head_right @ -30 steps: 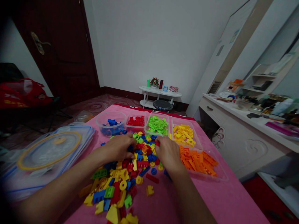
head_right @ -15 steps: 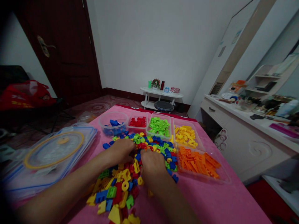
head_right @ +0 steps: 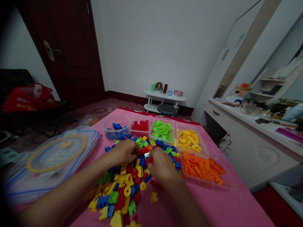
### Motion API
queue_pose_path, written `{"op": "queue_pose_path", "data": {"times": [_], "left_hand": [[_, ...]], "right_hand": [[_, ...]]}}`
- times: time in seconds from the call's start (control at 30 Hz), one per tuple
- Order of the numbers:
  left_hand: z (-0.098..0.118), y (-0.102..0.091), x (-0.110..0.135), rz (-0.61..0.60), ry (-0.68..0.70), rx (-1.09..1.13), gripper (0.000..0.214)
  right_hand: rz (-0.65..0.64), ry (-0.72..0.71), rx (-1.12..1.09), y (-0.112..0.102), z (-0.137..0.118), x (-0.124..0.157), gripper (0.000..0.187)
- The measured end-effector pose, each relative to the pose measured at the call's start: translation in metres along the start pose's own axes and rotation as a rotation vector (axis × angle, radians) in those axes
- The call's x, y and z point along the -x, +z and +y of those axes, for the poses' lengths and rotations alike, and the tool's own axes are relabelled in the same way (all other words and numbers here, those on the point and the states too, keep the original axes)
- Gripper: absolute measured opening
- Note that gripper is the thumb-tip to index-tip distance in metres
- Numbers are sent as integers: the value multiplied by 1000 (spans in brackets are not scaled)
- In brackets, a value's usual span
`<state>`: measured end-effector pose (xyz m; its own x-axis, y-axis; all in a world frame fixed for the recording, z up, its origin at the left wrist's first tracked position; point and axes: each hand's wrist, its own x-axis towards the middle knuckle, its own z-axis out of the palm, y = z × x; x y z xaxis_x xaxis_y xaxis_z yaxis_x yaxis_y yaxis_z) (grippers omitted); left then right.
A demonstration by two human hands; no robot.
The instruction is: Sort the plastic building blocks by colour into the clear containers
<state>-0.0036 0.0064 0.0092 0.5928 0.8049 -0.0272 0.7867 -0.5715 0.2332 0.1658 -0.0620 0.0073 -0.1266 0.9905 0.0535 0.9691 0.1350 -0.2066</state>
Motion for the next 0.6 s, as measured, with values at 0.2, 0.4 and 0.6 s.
{"op": "queue_pose_path", "data": {"times": [0.2,0.4,0.6], "left_hand": [[-7,-1,-7,74,21,662,14],[14,6,-8,-412,-150,1720,46],[11,21,-14,-673,-167,2106,40]], "right_hand": [[102,71,-269,-26,13,-2,15],[302,-65,-538,-23,0,-5,28],[344,-80,-707,-19,-14,-4,35]]}}
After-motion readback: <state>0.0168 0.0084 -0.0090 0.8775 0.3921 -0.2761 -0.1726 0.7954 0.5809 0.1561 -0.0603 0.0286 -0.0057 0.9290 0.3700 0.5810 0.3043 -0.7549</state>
